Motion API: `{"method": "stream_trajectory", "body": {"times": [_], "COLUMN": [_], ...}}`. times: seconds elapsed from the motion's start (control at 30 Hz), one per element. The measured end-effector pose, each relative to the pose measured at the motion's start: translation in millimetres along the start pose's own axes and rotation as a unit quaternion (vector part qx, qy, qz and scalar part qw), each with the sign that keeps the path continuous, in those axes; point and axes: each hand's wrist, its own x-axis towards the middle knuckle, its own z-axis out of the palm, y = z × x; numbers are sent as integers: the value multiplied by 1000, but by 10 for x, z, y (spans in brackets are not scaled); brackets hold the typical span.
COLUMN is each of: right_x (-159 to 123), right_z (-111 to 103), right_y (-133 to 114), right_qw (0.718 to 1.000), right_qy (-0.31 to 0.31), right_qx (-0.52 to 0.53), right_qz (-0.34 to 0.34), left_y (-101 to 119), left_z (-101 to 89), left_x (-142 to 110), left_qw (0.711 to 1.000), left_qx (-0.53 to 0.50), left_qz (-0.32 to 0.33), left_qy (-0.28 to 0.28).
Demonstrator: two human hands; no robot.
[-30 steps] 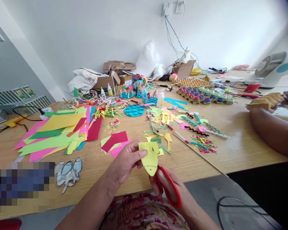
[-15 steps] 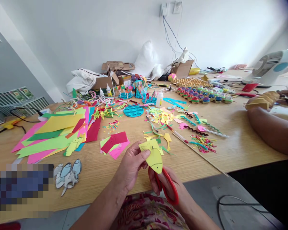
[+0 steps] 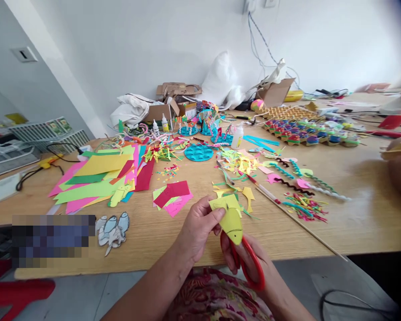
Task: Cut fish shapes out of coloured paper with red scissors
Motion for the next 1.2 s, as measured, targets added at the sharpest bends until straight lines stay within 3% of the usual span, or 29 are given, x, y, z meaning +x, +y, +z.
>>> {"method": "stream_trajectory", "body": {"times": [0.17,0.57,0.73,1.2], "right_x": [1,30,65,88], "right_z": [-41,-93,-145,-186], "right_y": [74,141,220,224], "right_qw": [999,998,998,996], "right_qy": [8,26,-5,-8], "right_qx": [-31,-53,-58,-61], "right_qz": [-28,-16,-33,-62], "left_y": [-3,46,23,54], "left_z": [4,42,21,18], "left_x": [11,33,62,75], "left_qw": [1000,998,998,999], "left_qx": [-10,-54,-55,-32], "left_qz": [-3,-33,-26,-20], "left_qy": [-9,-1,-3,-15]}}
